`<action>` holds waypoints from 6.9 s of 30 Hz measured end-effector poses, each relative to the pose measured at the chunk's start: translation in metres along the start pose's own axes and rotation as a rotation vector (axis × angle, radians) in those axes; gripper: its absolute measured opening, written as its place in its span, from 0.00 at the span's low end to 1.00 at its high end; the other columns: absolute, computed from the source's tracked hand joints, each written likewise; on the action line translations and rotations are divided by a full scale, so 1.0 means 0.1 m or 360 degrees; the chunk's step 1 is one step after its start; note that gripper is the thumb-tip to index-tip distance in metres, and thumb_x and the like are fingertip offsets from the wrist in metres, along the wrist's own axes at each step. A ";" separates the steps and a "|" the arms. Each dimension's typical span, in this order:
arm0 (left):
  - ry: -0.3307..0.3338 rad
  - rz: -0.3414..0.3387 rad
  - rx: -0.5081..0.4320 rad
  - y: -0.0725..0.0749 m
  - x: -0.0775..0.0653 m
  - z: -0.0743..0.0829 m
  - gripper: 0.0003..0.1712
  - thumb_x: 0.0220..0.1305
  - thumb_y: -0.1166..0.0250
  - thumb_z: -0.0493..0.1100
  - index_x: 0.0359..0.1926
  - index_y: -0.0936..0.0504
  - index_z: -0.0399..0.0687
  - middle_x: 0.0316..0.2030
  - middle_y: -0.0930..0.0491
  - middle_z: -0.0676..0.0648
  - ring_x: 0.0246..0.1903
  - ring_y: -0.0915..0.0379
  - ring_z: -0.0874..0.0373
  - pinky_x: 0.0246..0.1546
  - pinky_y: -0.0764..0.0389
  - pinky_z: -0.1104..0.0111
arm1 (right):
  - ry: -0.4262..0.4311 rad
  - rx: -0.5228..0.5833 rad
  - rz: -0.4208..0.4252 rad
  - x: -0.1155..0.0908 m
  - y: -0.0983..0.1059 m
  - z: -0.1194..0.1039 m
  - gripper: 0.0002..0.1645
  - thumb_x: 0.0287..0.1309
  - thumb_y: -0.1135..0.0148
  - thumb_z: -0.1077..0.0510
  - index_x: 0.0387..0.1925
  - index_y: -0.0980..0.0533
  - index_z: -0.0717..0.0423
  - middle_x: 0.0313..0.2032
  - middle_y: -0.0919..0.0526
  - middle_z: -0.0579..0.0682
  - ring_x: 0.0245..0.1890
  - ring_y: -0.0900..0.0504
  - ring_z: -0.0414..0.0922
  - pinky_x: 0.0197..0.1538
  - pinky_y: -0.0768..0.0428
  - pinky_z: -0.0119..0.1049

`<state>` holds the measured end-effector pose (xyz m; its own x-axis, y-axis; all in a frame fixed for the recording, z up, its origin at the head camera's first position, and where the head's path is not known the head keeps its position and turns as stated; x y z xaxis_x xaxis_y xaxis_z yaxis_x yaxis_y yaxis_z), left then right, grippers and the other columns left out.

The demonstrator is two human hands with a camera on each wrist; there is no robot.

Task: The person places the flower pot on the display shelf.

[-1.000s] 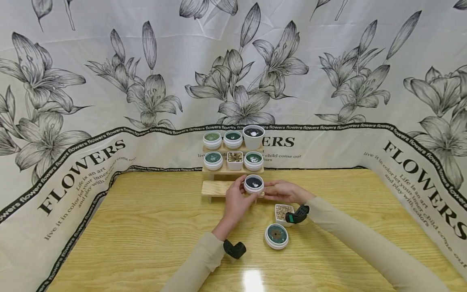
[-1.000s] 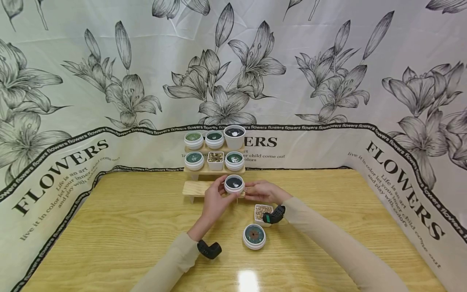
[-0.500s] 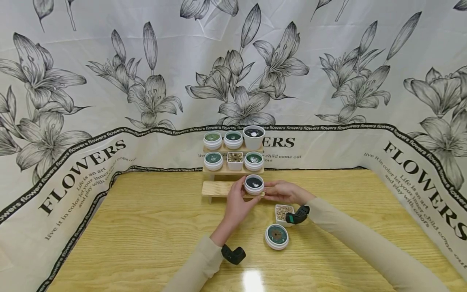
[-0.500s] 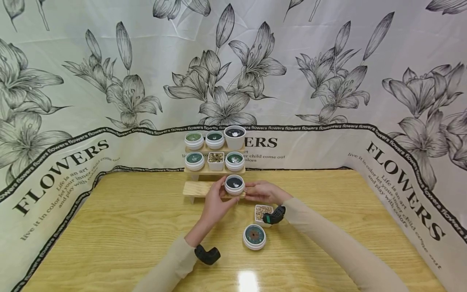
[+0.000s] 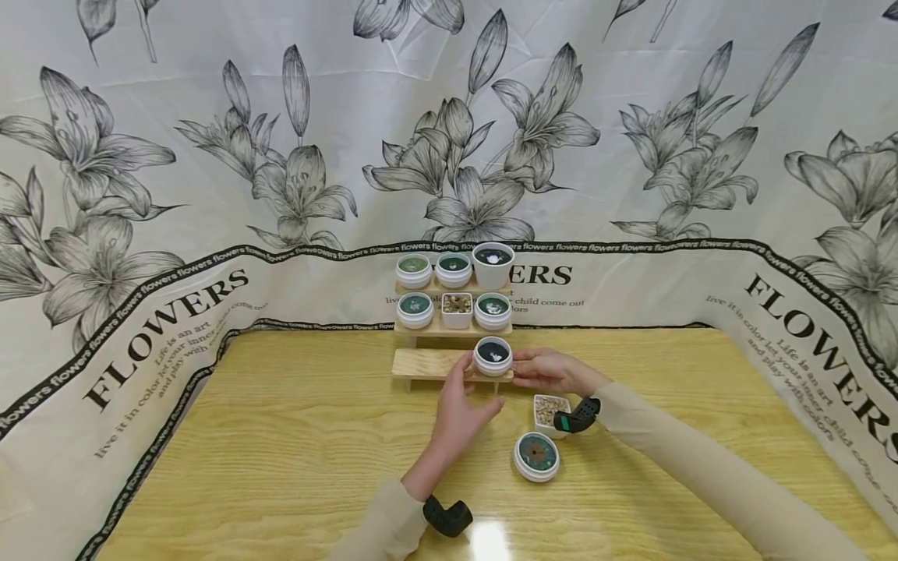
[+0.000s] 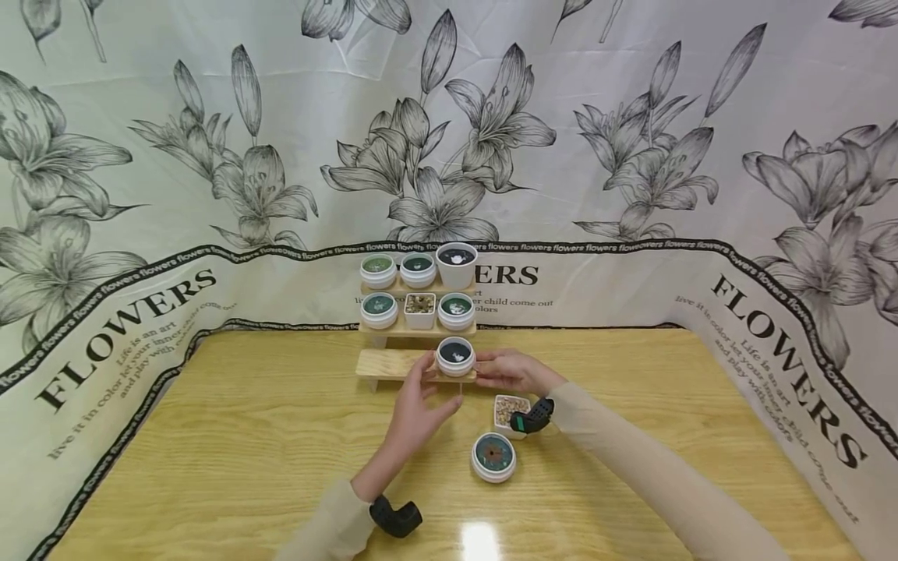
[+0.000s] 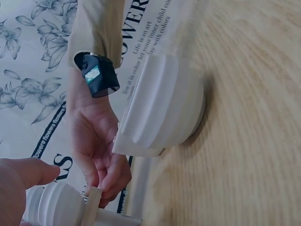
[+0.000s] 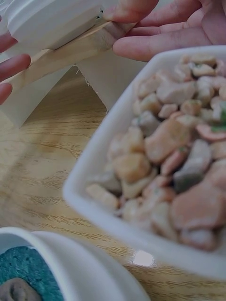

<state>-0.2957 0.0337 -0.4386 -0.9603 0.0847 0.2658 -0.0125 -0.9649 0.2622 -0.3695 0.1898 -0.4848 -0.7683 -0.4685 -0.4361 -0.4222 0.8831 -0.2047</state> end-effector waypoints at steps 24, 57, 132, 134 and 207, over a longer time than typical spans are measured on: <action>0.0118 -0.0526 -0.0084 -0.39 -0.54 -0.13 0.45 0.55 0.28 0.50 0.68 0.38 0.40 0.64 0.31 0.40 0.62 0.33 0.44 0.60 0.26 0.57 | -0.0003 -0.0008 0.0029 -0.07 -0.02 0.00 0.32 0.69 0.59 0.70 0.70 0.55 0.76 0.35 0.18 0.45 0.35 0.17 0.35 0.45 0.18 0.25; 0.0047 -0.0663 -0.0045 -0.58 -0.76 -0.16 0.49 0.45 0.22 0.43 0.67 0.36 0.40 0.57 0.27 0.46 0.56 0.31 0.62 0.56 0.25 0.74 | 0.0033 0.0010 -0.0020 -0.05 -0.02 0.00 0.34 0.70 0.60 0.70 0.70 0.59 0.76 0.36 0.19 0.44 0.36 0.18 0.34 0.46 0.18 0.25; 0.0085 -0.0307 0.0062 -0.17 -0.55 -0.19 0.40 0.40 0.20 0.41 0.57 0.25 0.39 0.46 0.23 0.47 0.43 0.27 0.63 0.43 0.22 0.76 | 0.0003 0.0042 0.0002 -0.05 -0.01 0.01 0.33 0.69 0.60 0.71 0.71 0.57 0.74 0.35 0.18 0.45 0.35 0.17 0.35 0.45 0.18 0.25; 0.0084 -0.0287 0.0074 -0.12 -0.54 -0.20 0.39 0.40 0.20 0.41 0.56 0.25 0.39 0.46 0.23 0.47 0.44 0.27 0.61 0.43 0.22 0.75 | 0.0008 0.0043 -0.0005 -0.05 -0.01 0.01 0.33 0.69 0.59 0.70 0.70 0.56 0.75 0.35 0.18 0.45 0.35 0.17 0.35 0.44 0.18 0.25; 0.0087 0.0255 0.0169 0.51 0.24 -0.18 0.40 0.42 0.23 0.39 0.59 0.27 0.35 0.48 0.24 0.39 0.42 0.28 0.54 0.40 0.24 0.73 | 0.0015 0.0085 -0.0065 -0.05 -0.04 0.02 0.36 0.68 0.60 0.73 0.71 0.62 0.75 0.37 0.18 0.47 0.38 0.17 0.38 0.49 0.18 0.28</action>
<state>-0.3245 -0.0174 -0.4354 -0.9614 -0.0841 0.2619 0.1681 -0.9332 0.3176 -0.3630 0.1891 -0.4841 -0.7558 -0.5039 -0.4182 -0.4269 0.8634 -0.2688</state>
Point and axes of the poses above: each hand's wrist, its own x-axis towards the middle knuckle, its own y-axis out of the back of the hand, z = x × y, the point moved 8 cm from there along x, towards the middle knuckle
